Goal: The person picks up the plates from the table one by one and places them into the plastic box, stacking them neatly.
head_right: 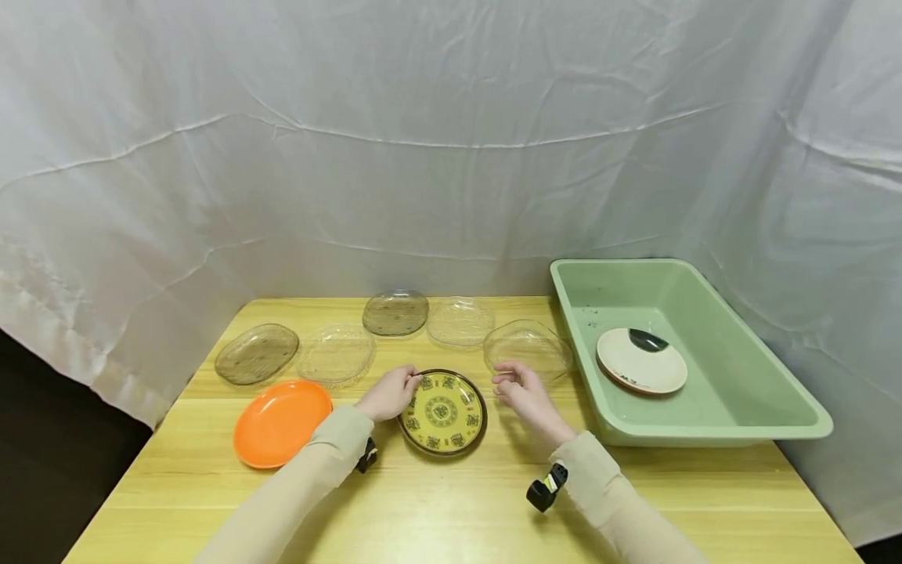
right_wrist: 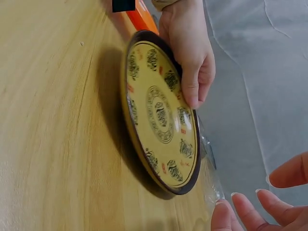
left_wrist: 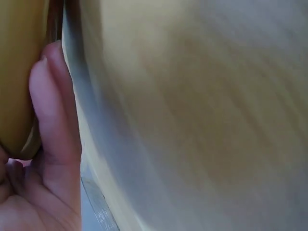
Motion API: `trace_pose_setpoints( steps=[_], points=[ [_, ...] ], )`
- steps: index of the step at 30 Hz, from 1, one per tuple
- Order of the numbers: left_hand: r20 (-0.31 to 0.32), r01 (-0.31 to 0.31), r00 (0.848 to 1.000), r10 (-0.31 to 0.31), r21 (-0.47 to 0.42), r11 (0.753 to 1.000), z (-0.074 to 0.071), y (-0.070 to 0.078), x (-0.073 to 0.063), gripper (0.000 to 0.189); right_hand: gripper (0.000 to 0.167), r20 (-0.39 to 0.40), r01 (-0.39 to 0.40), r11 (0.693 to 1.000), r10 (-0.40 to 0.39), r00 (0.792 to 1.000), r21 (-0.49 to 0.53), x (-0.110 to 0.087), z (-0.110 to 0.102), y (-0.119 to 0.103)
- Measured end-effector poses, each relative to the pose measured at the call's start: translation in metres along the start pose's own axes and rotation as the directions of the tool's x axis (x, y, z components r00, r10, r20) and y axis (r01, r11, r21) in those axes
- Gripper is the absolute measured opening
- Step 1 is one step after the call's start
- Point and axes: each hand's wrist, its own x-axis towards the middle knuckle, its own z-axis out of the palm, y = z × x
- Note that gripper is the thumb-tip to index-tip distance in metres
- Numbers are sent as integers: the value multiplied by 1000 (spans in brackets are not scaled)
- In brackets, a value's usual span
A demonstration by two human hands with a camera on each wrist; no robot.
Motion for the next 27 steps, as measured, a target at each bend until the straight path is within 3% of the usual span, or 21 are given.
trace_pose_setpoints(
  steps=[6, 10, 14, 18, 27],
  points=[
    [-58, 18, 998, -24, -94, 995, -7, -2, -4, 25, 46, -58, 86, 984, -96, 994, -158, -1, 6, 1],
    [-102, 40, 993, -61, -191, 981, -12, -1, -6, 29, 48, -75, 89, 983, -102, 992, -160, -2, 8, -1],
    [-147, 54, 984, -98, -279, 959, -16, 4, -6, 29, 45, -92, 49, 997, -54, 994, -61, 0, 11, -4],
    [-167, 75, 975, -149, -381, 921, -20, 12, -5, 30, 46, -111, 20, 997, -11, 994, 79, 2, 14, -8],
    [-214, 35, 962, -170, -521, 853, -19, 30, -4, 40, 48, -104, -5, 946, 40, 994, 323, 4, 20, -15]
  ],
)
